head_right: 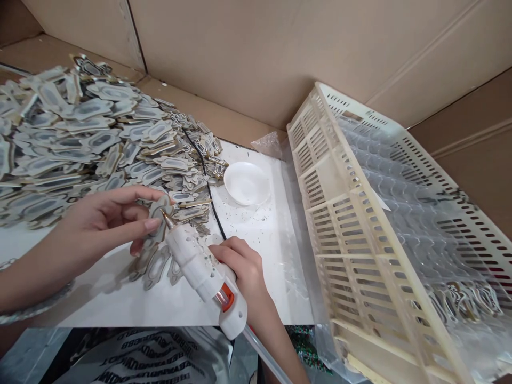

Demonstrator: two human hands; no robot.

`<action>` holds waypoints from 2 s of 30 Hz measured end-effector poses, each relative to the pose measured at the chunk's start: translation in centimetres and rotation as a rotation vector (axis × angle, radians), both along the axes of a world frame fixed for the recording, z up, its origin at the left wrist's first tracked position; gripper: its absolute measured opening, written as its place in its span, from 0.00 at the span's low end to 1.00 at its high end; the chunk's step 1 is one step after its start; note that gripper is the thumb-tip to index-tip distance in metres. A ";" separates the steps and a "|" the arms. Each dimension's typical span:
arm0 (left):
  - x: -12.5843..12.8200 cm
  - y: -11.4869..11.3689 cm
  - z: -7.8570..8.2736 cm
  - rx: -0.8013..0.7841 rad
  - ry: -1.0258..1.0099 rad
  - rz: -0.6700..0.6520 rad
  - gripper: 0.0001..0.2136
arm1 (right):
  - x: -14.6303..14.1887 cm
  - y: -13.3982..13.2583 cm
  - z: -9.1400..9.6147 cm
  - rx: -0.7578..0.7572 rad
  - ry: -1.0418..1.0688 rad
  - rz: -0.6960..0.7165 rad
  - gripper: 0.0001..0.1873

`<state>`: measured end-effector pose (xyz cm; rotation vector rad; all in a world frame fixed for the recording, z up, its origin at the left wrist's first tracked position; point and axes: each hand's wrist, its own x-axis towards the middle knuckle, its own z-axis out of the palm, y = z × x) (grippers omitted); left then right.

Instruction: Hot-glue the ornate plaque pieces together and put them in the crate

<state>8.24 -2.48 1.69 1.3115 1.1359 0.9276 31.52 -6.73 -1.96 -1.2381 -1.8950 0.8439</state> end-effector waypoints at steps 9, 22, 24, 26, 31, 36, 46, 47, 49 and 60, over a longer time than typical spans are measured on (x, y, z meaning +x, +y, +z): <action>-0.1 0.0 -0.1 0.046 0.065 0.006 0.15 | 0.0 0.2 -0.2 0.017 0.001 -0.002 0.12; -0.2 0.0 -0.3 0.157 0.133 0.024 0.11 | -0.1 0.1 -0.3 -0.004 0.000 -0.012 0.15; -0.2 0.0 -0.2 0.153 0.137 0.025 0.11 | -0.1 0.1 -0.4 0.013 -0.003 -0.014 0.15; -0.2 -0.1 -0.2 0.148 0.140 0.032 0.12 | 0.0 0.1 -0.6 0.025 0.004 -0.017 0.14; -0.2 -0.1 -0.2 0.145 0.133 0.043 0.11 | -0.2 0.2 -1.8 -0.039 0.058 -0.109 0.09; -0.2 0.0 -0.2 0.170 0.135 0.028 0.11 | -0.3 0.4 -2.5 -0.226 0.196 -0.213 0.10; -0.3 0.2 -1.0 0.268 0.116 0.037 0.09 | -0.3 0.3 -2.2 -0.183 0.196 -0.178 0.08; -0.4 0.2 -1.0 0.272 0.115 0.038 0.09 | -0.3 0.3 -2.3 -0.163 0.192 -0.172 0.07; -0.5 0.2 -1.0 0.281 0.118 0.038 0.09 | -0.2 0.3 -2.3 -0.153 0.186 -0.168 0.07; -0.4 0.2 -1.1 0.325 0.157 0.045 0.09 | -0.4 -0.1 -1.9 -0.145 0.159 -0.207 0.09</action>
